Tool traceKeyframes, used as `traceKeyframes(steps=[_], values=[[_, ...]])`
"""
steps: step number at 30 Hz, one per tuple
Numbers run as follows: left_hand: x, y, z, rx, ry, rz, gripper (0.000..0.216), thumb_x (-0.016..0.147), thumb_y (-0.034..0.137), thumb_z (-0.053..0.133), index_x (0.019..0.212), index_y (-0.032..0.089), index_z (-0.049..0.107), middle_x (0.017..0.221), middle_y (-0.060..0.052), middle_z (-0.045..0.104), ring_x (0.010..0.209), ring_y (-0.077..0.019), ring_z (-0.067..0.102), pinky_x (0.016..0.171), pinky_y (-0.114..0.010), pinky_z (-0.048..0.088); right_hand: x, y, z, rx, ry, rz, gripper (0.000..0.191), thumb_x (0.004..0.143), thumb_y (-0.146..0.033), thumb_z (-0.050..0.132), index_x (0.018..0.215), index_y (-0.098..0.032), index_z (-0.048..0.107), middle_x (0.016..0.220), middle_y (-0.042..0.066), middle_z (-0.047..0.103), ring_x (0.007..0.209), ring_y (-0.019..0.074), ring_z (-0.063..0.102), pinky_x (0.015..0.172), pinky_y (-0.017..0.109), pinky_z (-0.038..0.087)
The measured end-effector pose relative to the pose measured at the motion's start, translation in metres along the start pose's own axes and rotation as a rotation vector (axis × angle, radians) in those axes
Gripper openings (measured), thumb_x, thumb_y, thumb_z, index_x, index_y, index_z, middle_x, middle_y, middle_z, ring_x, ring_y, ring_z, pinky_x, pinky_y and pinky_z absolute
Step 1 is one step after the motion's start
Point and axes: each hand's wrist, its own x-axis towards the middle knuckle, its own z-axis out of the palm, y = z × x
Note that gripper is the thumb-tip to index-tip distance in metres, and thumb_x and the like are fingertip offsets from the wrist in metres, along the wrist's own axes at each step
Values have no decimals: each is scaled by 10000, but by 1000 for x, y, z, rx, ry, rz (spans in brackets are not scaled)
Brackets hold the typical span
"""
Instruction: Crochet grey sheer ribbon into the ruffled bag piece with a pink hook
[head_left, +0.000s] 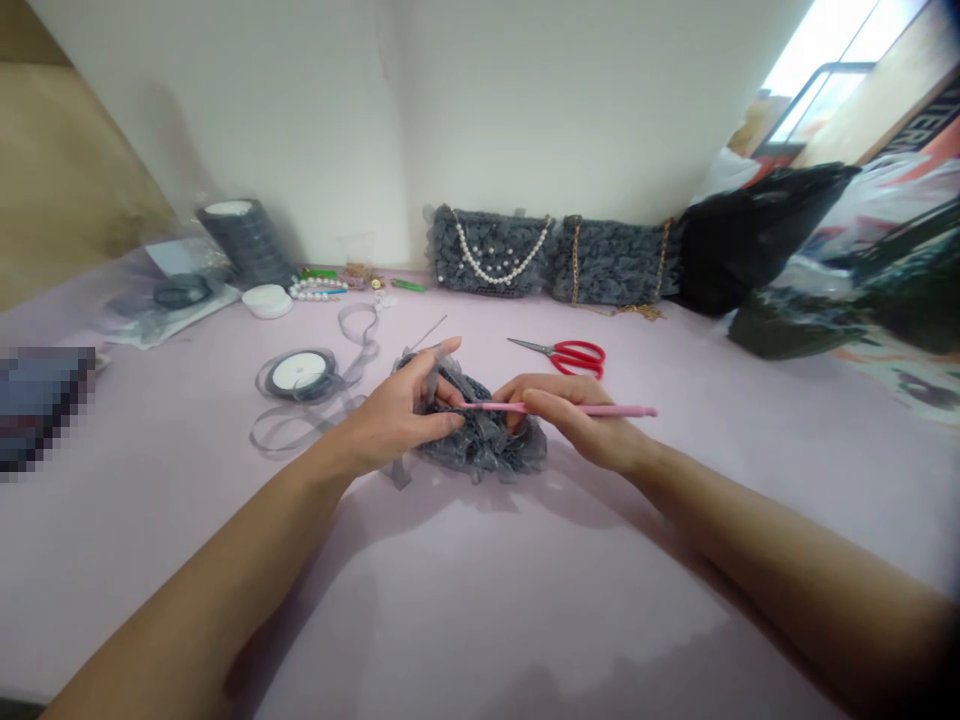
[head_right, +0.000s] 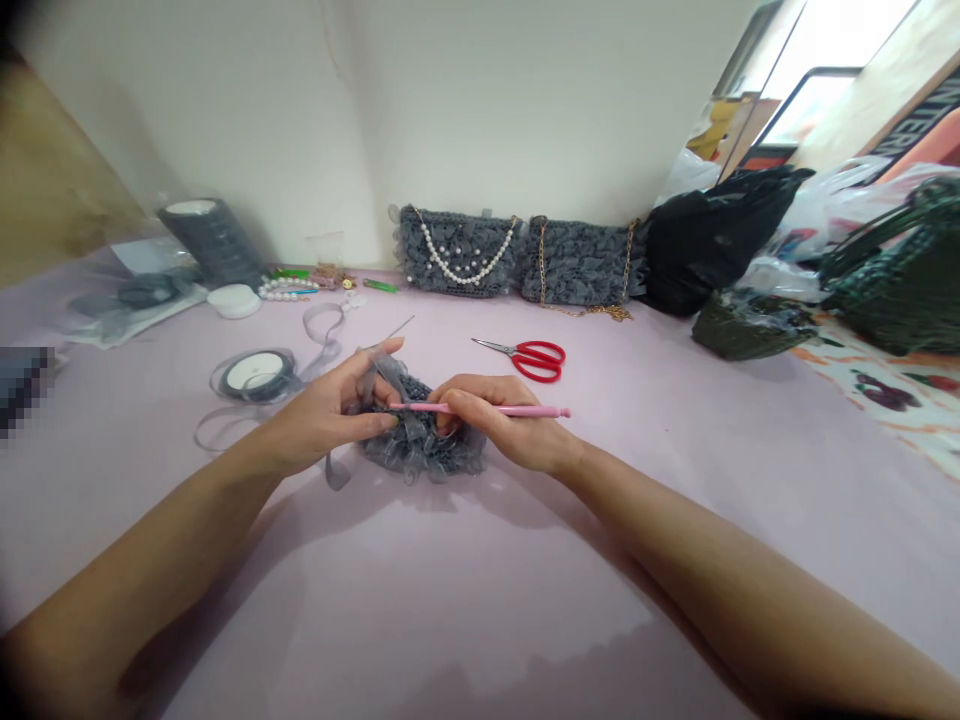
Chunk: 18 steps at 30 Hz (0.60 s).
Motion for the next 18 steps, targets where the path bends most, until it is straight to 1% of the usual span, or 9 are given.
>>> traceKeyframes(steps=[3, 6, 9, 12, 15, 18], values=[[0, 2, 2, 25, 17, -7, 866, 765, 145, 675, 1520, 169, 252, 868, -3, 593, 733, -118, 555, 592, -232, 402, 1, -6, -8, -101, -103, -33, 352, 1002, -308, 418, 828, -163, 688, 935, 61, 711, 810, 157, 641, 712, 273, 493], [-1, 2, 3, 66, 51, 14, 830, 769, 149, 665, 1505, 158, 283, 862, -3, 594, 725, -119, 551, 590, -236, 402, 1, -9, -11, -199, -126, -60, 329, 1000, -271, 395, 900, -154, 686, 901, 58, 705, 777, 150, 634, 685, 266, 481], [-2, 2, 5, 136, 97, 43, 786, 775, 154, 660, 1486, 167, 325, 859, -3, 596, 744, -127, 557, 615, -245, 411, 1, -13, -8, -284, -102, -80, 322, 989, -256, 396, 883, -160, 683, 875, 59, 699, 751, 152, 627, 663, 268, 472], [-3, 2, 6, 201, 139, 68, 744, 779, 164, 664, 1462, 171, 370, 847, 3, 586, 743, -125, 552, 638, -252, 415, 1, -16, -5, -332, -78, -113, 310, 977, -249, 422, 833, -177, 687, 896, 56, 700, 729, 153, 616, 655, 281, 460], [-3, 4, 8, 175, 152, 84, 734, 772, 170, 670, 1449, 177, 390, 830, 13, 570, 730, -121, 542, 643, -253, 415, 0, -15, -5, -264, -33, -84, 340, 1001, -288, 414, 832, -187, 692, 901, 48, 702, 765, 159, 631, 688, 284, 471], [-3, 5, 10, 85, 141, 67, 782, 747, 168, 685, 1462, 183, 368, 829, 18, 556, 727, -118, 542, 632, -248, 411, 0, -10, -6, -170, 42, -18, 403, 1031, -349, 371, 851, -189, 694, 833, 33, 690, 768, 154, 638, 693, 275, 486]])
